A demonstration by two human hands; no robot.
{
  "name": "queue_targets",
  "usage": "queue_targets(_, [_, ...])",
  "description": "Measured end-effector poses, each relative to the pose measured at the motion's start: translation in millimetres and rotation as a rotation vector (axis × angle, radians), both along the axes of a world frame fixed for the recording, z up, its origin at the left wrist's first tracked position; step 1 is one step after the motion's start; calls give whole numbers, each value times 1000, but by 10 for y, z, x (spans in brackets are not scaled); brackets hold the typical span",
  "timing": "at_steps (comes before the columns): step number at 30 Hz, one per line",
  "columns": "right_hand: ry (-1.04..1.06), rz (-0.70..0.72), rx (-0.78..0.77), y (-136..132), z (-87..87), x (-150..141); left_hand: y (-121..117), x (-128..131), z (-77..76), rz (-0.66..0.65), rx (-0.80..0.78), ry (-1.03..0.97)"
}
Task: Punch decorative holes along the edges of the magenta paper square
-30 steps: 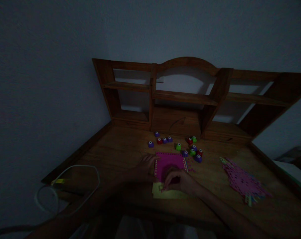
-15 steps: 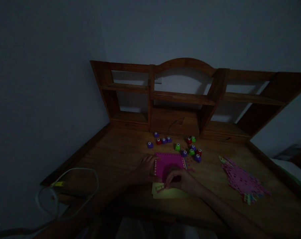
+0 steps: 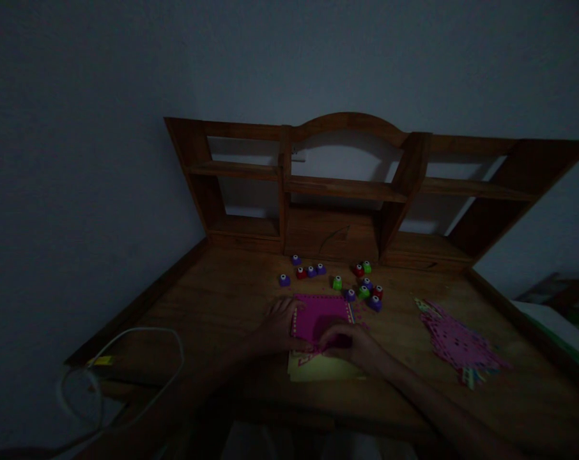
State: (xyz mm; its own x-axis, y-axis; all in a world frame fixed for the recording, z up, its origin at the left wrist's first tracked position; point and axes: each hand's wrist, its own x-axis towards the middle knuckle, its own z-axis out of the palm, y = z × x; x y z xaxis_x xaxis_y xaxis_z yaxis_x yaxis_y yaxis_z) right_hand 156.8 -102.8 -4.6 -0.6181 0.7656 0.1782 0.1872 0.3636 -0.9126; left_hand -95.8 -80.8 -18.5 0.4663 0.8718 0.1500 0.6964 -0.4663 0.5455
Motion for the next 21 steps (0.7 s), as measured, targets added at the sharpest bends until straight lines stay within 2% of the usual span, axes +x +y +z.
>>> queue_targets(6, [54,21,-39,-10,-48,-35,2,6,24,7,-17,-4])
queue_targets(18, [35,62,-19,-102,17,99,19,-9,-1,-18,-29,7])
queue_targets(21, [35,57,-62,-124,28,134,13,-13,3,-18,-35,12])
